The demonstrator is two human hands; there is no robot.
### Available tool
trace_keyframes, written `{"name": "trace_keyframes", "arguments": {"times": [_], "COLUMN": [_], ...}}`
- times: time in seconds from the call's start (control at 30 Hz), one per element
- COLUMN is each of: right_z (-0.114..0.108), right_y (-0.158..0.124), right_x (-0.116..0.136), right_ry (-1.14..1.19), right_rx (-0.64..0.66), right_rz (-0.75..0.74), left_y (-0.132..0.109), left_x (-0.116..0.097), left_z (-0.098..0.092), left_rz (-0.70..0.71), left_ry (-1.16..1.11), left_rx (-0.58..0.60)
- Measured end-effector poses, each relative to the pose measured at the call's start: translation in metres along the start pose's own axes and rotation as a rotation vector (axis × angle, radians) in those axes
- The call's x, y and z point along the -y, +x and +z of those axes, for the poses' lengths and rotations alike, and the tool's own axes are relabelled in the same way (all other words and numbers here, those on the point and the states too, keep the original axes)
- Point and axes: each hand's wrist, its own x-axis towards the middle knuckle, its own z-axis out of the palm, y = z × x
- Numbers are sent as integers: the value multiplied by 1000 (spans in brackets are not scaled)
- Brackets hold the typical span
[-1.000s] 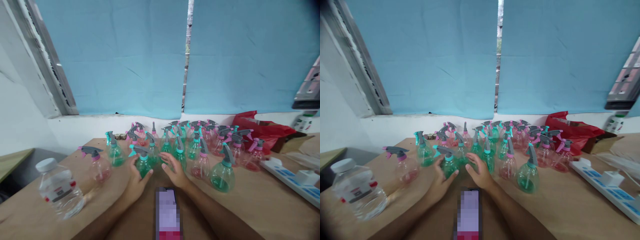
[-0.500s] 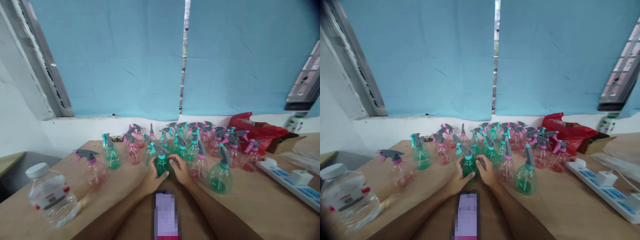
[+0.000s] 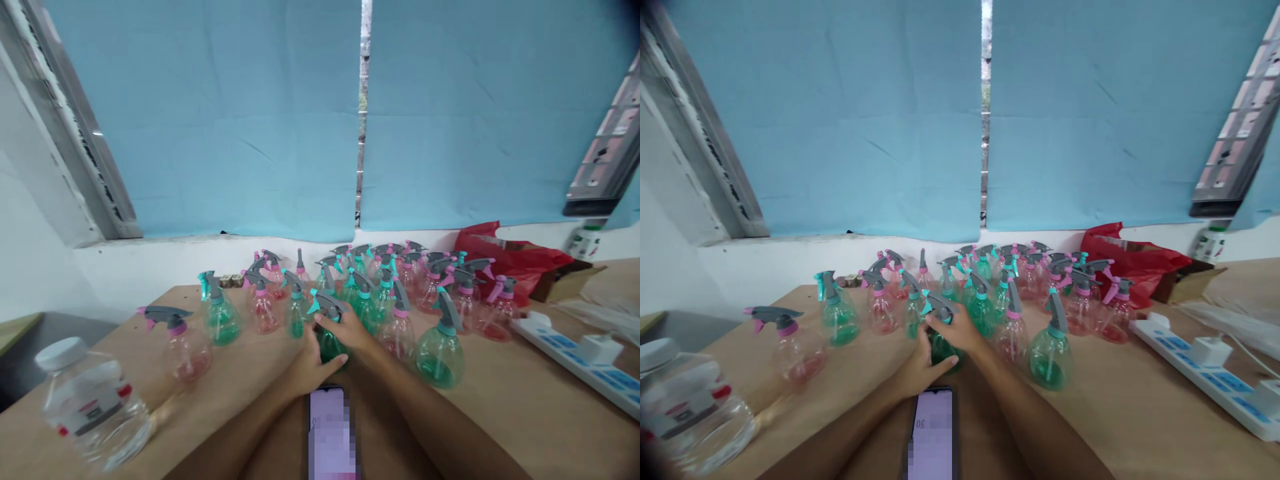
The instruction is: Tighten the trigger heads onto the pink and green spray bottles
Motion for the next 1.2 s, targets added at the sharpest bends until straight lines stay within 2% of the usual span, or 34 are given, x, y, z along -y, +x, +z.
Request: {"name": "trace_keyframes", "arguments": {"times": [0.17,0.4,0.5,0.63,0.77,0.93,1.07,1.2], "right_z": [3,1,0,-4,-5,1,3,1], "right_y": [10,16,19,20,19,18,18,19], "right_x": [-6,-17,-18,-6,11,13,9,8], "right_ry": [127,65,66,105,118,150,169,232], "right_rx": [96,57,38,114,178,130,111,120], "right_rz": [35,-7,-2,-45,-6,40,67,83], "left_y": [1,4,6,7,8,8,8,9], "left_x": [2,5,5,3,4,7,5,6], "left_z": [1,1,0,0,-1,-9,-21,-30], "left_rz": [26,-41,-27,-14,6,17,-46,-160], "left_ry": [33,-17,-17,-27,-48,-103,-197,-182], "left_rx": [-46,-37,-61,-49,-35,-32,-17,-135]}}
